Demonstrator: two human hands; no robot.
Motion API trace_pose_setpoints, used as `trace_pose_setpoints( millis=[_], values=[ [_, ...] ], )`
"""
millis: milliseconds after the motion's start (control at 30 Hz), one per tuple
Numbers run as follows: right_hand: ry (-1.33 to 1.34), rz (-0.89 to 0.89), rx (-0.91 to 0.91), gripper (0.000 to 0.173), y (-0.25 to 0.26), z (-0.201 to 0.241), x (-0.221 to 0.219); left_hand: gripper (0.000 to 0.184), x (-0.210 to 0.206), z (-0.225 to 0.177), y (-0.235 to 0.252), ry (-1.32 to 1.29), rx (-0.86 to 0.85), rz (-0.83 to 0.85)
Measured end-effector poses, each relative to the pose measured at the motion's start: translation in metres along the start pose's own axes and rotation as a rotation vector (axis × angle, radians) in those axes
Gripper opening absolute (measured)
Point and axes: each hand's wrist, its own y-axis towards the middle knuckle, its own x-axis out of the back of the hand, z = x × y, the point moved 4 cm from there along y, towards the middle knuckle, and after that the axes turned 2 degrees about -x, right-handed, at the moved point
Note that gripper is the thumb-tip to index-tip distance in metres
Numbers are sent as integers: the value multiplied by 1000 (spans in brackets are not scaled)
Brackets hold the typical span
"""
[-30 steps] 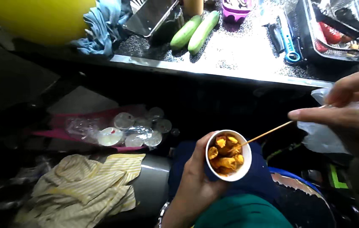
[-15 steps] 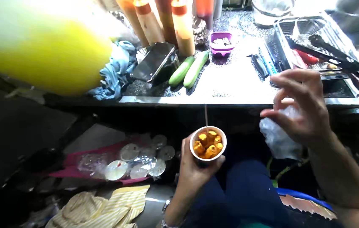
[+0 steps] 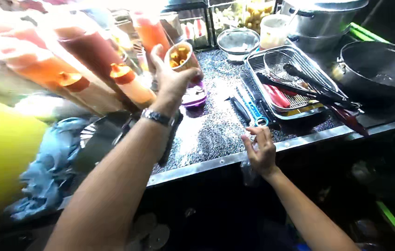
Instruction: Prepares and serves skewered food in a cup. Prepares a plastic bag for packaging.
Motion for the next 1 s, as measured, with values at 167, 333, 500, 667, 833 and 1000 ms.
trace_pose_setpoints(
  millis=[167, 333, 500, 667, 833, 1000],
  values=[
    [-141, -109, 99, 31, -11, 5, -8, 110, -26, 45, 74, 305, 25, -3],
    [-204, -172, 147, 28, -12, 10, -8, 92, -42, 101, 109, 549, 76, 145],
    [-192, -171, 172, 27, -11, 11, -10, 82, -43, 123, 123, 597, 121, 158],
    [-206, -176, 184, 26, -11, 9, -13, 118, -38, 90, 104, 691, 102, 142],
    [-212, -198, 190, 25, -9, 11, -13, 100, -37, 3, -11, 640, -421, 257],
    [-27, -122, 123, 24, -5, 12, -6, 87, -26, 1, -178, 465, -348, 486]
  ],
)
